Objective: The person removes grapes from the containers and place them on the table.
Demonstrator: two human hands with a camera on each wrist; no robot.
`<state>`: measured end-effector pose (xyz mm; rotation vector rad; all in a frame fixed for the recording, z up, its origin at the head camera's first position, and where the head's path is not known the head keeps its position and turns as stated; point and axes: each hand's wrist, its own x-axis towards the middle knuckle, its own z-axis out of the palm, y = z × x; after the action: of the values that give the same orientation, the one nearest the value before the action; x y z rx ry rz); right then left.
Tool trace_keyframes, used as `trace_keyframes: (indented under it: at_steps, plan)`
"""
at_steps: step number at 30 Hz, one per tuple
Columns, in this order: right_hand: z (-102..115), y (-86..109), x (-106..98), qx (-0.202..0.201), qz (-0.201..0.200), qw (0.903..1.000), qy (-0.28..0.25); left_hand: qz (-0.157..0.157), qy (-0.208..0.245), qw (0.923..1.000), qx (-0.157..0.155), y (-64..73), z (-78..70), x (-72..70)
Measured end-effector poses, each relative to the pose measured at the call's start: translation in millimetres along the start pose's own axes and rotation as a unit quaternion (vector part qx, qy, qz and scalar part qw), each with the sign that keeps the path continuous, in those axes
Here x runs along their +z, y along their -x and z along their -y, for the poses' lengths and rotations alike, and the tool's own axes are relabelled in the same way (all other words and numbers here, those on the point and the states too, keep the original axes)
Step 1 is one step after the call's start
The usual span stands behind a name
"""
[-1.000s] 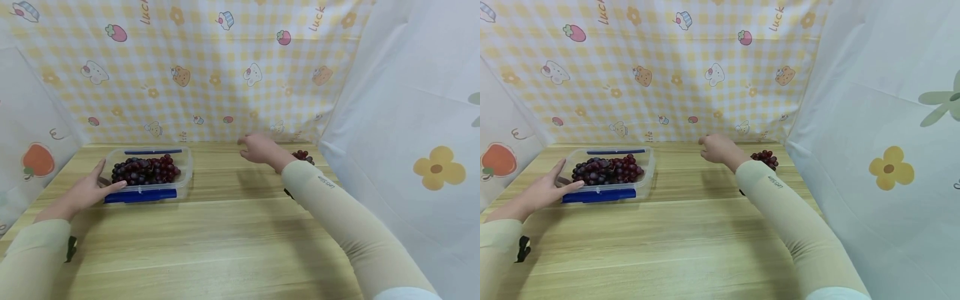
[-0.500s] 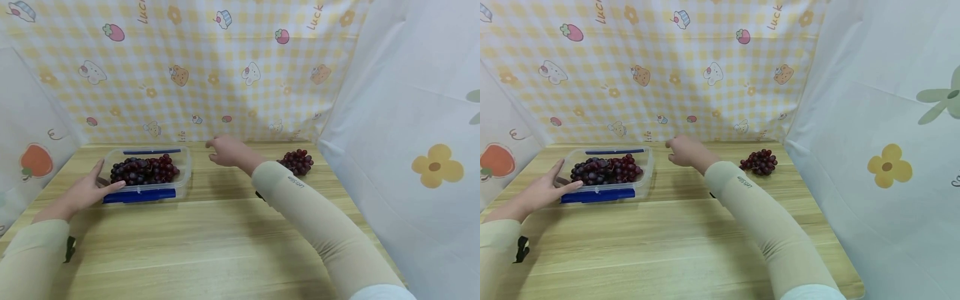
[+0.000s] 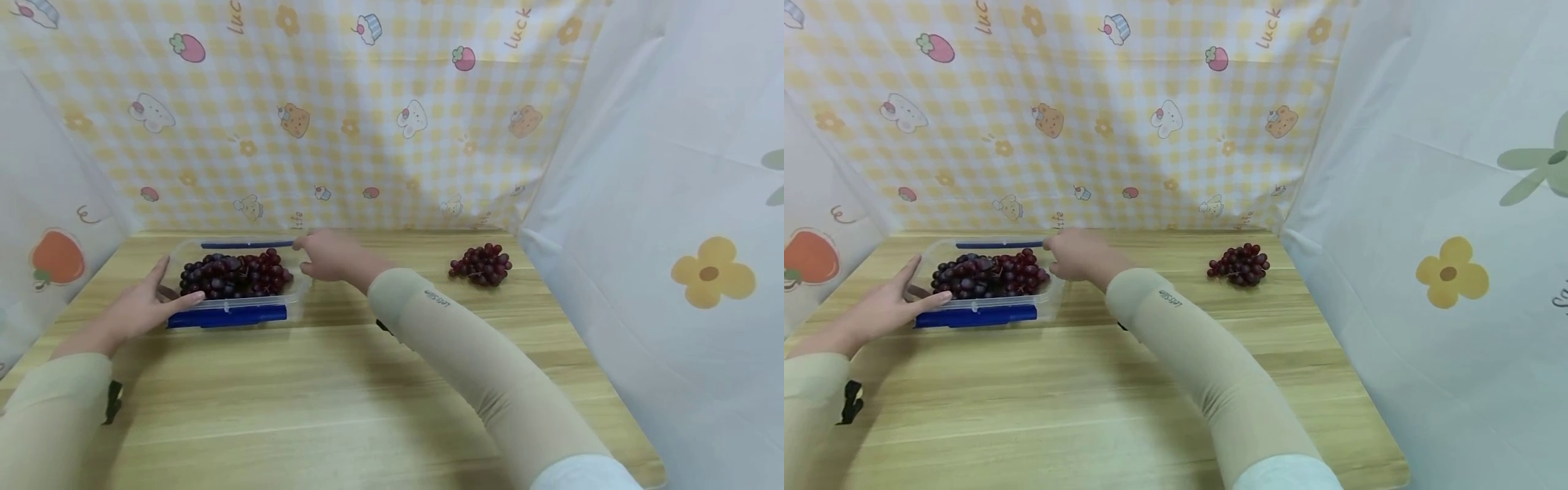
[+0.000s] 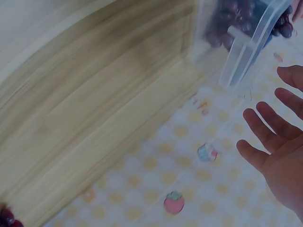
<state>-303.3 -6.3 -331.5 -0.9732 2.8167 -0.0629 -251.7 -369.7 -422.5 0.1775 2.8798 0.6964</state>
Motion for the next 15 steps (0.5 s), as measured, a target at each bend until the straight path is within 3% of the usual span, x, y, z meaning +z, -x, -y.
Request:
trace_keyframes:
  at_steps: [8,15]
  plan:
    - [40.6,-25.7,-0.8,-0.006,0.022,0.9993,0.030,0.006,0.002,0.9999,-0.008,-0.4,-1.9,-2.6]
    - [69.6,-40.6,3.7,0.020,0.039,0.9985,0.033,0.011,-0.003,0.9998,-0.016,-2.1,1.1,-1.7]
